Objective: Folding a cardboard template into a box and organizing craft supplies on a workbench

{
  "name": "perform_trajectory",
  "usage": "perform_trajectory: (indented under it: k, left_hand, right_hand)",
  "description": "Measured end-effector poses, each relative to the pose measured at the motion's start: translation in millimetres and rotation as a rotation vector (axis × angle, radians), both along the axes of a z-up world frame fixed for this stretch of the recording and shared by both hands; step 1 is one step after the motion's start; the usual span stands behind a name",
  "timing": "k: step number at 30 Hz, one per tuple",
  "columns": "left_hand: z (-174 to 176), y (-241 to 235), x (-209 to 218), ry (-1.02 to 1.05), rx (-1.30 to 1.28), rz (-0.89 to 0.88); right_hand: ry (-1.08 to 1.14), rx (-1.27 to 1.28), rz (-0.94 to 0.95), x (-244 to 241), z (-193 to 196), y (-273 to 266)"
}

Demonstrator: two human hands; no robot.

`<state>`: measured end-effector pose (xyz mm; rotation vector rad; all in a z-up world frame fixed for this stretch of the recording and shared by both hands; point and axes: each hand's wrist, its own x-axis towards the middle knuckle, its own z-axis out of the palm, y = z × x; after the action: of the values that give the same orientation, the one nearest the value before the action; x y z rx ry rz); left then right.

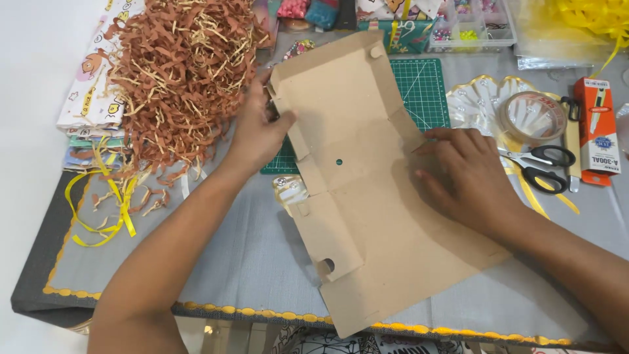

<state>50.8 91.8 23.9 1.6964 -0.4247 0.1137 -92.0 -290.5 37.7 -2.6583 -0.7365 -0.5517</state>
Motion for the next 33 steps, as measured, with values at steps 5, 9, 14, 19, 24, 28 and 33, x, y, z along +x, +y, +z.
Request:
perform_trajectory:
  k: [5, 9, 14, 19, 24, 28, 33]
  left_hand:
    - [20, -4, -22, -0.054, -0.204, -0.118]
    - [24, -8, -32, 0.049, -0.261, -0.198]
    - [29, -6, -37, 0.125, -0.236, -0.204]
    - [21, -6, -38, 0.111, -0.202, -0.158]
    - [10, -12, -43, 0.191, -0.311, -0.09]
    - [-1, -13, -39, 0.259, -0.292, 0.03]
    - [-4, -13, -35, 0.278, -0.25, 0.066]
  right_hand:
    - [0.213, 0.133, -0.168, 19, 3, -10]
    - [0.618, 0.444, -0.358, 24, 26, 3]
    - [0.542, 0.47, -0.402, 39, -1, -18]
    - [0.57, 0.74, -0.308, 34, -2, -15]
    - [0.504, 0.764, -0.276, 28, -7, -14]
    - [0.546, 0.793, -0.358, 29, -17, -15]
    - [0.516, 0.819, -0.328, 30, -25, -15]
